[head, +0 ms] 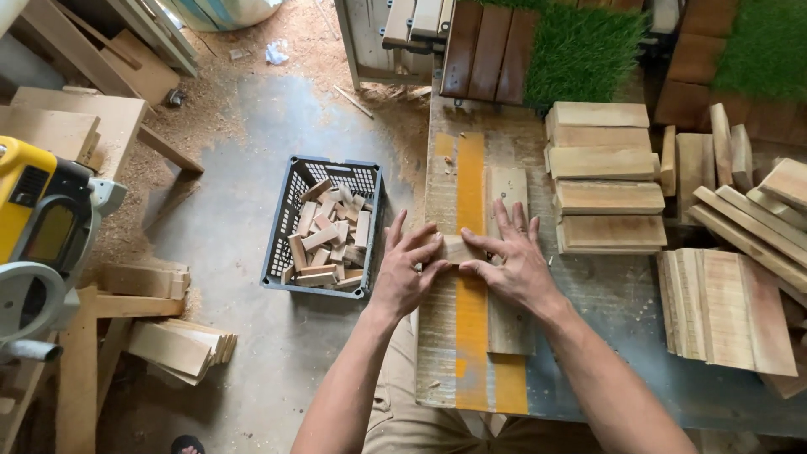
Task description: The person repeatedly picks up small rectangular wooden blocks from a pile and rubs them against a stationary sanding surface on a workbench. They handle the blocks one by one, turning them over to smooth different sides, and place the finished pieces into a black plastic crate.
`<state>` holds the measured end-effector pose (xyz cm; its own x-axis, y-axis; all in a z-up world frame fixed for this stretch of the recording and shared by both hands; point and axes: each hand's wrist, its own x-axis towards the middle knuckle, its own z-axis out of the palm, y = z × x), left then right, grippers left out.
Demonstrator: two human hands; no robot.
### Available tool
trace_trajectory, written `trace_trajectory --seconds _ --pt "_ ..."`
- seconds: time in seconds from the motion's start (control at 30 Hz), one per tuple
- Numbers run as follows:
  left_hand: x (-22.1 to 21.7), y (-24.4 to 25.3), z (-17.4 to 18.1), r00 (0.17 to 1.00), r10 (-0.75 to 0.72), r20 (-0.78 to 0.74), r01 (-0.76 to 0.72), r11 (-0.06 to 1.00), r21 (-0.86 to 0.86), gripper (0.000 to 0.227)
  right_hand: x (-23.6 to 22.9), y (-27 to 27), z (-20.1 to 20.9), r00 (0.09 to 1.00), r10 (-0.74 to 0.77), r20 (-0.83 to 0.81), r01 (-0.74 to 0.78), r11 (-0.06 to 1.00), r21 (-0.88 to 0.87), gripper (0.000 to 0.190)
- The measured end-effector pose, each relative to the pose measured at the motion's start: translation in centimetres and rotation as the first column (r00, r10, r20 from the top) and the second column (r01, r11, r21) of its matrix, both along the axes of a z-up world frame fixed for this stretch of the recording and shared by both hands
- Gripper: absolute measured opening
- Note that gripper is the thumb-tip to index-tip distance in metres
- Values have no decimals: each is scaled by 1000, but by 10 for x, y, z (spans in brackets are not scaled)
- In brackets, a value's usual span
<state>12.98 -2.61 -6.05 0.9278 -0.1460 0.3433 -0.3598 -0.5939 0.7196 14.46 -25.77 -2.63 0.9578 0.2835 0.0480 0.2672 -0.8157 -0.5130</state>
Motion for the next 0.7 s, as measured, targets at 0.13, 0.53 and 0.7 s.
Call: trace_trajectory --seconds 0.13,0.53,0.7 --pt "11 -2 0 999 -11 -43 11 1000 -3 45 10 1 3 998 -24 -51 24 1000 -5 58" --pt "89 -13 -22 961 165 220 -236 907 350 38 31 20 37 971 -233 56 225 967 121 50" --pt "38 -6 74 885 63 -461 -163 970 -180 45 -25 10 117 962 -244 -120 272 854 444 64"
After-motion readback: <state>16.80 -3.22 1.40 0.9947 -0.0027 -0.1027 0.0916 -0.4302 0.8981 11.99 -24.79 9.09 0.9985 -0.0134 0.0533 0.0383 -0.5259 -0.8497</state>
